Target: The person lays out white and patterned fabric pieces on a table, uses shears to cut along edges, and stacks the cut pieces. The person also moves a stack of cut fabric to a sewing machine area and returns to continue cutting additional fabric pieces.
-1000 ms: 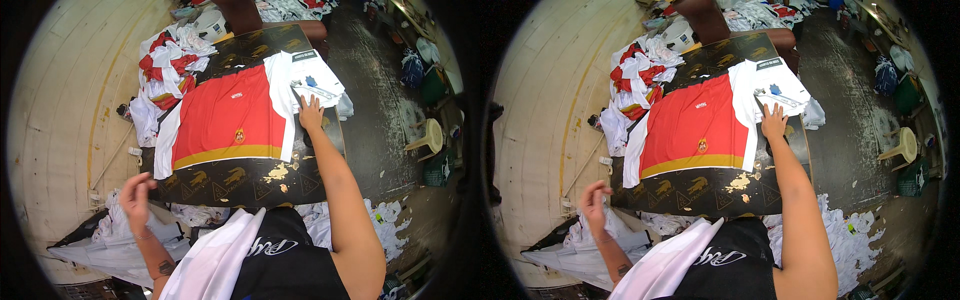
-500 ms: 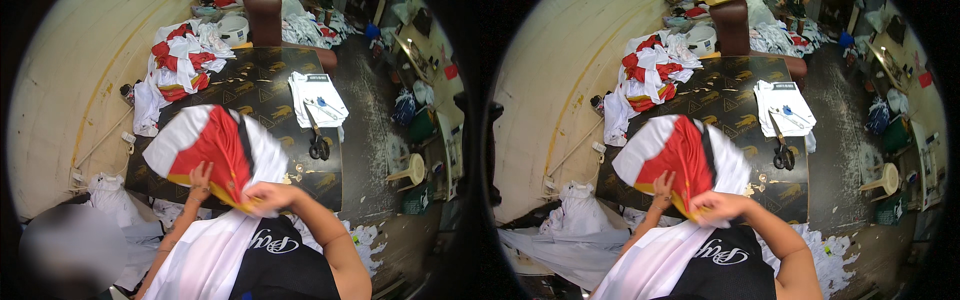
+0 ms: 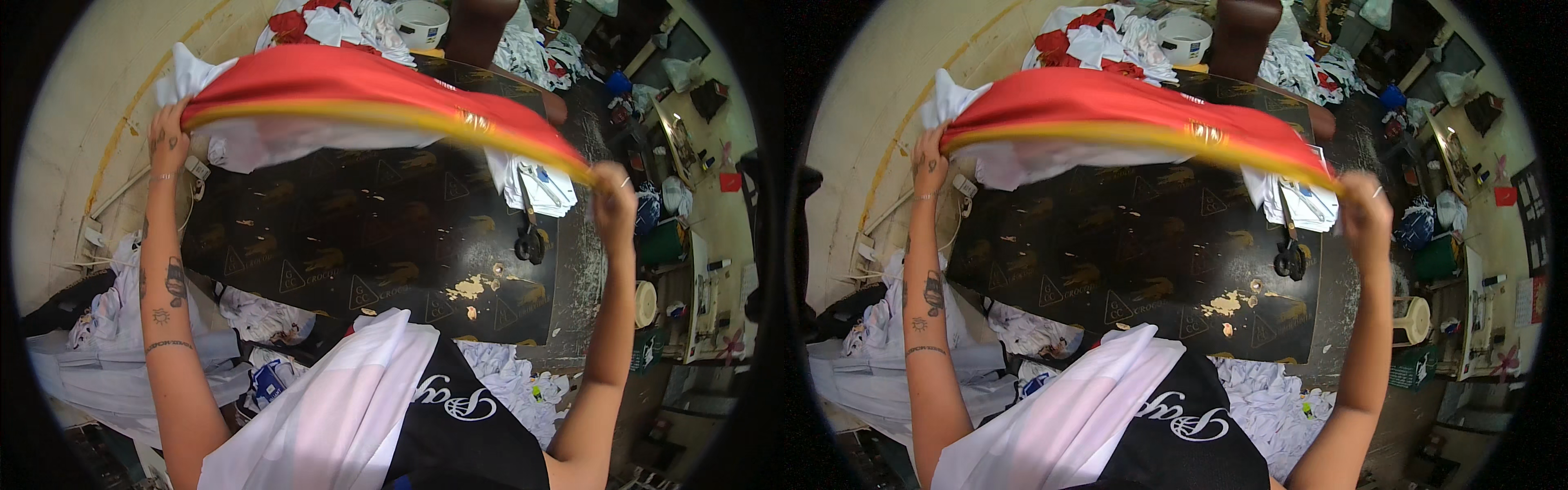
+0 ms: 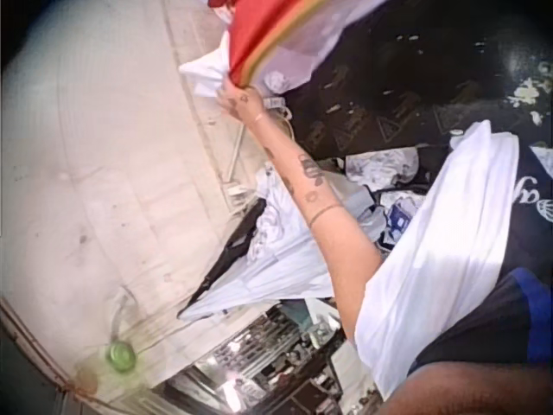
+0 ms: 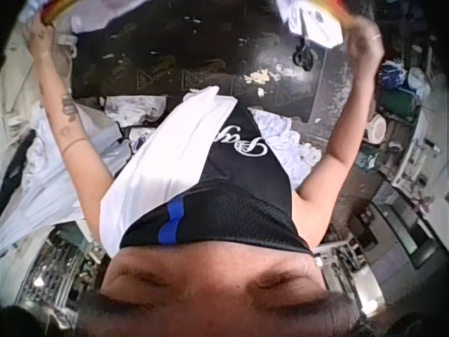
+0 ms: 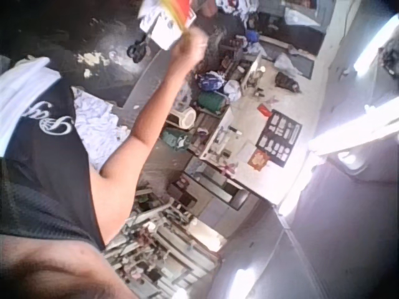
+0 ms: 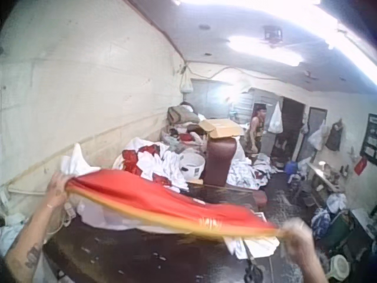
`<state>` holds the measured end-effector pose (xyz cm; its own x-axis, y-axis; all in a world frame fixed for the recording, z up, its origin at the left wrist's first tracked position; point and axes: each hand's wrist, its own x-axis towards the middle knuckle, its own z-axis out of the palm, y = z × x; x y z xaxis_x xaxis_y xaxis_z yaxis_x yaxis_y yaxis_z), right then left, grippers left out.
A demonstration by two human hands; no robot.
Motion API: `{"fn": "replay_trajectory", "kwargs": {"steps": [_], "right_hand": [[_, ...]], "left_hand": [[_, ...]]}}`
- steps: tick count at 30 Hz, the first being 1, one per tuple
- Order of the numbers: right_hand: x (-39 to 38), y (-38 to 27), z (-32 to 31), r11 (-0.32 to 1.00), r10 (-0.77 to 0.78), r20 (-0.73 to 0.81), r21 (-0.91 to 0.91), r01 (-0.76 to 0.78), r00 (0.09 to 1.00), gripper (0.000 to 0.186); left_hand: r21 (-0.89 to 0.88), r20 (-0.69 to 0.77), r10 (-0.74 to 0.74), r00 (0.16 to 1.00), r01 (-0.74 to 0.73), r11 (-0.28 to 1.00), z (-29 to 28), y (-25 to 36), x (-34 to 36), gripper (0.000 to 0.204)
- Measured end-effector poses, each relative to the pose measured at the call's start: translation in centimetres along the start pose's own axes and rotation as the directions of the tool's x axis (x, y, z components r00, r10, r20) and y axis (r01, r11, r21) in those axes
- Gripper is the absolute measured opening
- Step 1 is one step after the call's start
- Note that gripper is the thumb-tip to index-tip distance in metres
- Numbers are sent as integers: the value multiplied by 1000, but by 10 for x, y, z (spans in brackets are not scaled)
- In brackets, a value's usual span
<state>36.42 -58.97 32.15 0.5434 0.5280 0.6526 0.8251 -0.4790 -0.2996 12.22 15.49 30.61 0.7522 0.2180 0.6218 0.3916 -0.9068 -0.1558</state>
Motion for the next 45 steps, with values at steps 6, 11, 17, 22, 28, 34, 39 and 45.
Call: {"fn": "replay_trajectory", "kwargs": {"steps": [6,11,17,22,28,34,39,45], "right_hand": [[-179,-23,103,973,202,448,-196,-125,871,60],[-297,-64,168,899,439,658,-320,-300,612,63],[-303,-72,154,816,578,491,-345,-464,651,48],[-151,19,250,837,543,230,-225,-499,807,31],[9,122,421,886,358,467,104,-452,808,51],[13,185,465,712,612,286,-604,-357,737,68],[30,229,473,742,562,275,-584,-329,780,68],[47,222,395,971,178,221,-199,-134,959,62]], "left_hand": [[200,430,-184,884,105,974,101,-26,-203,63],[-259,727,21,686,245,934,136,0,-342,94],[145,926,-295,237,499,854,89,-16,-332,79],[-39,716,-308,626,477,878,195,22,-191,52],[-93,774,-192,603,408,908,366,117,-43,62],[184,511,-579,635,577,796,427,130,-22,76],[197,635,-574,517,609,768,456,116,-3,83],[-541,507,-106,855,412,733,371,73,-40,51]]}}
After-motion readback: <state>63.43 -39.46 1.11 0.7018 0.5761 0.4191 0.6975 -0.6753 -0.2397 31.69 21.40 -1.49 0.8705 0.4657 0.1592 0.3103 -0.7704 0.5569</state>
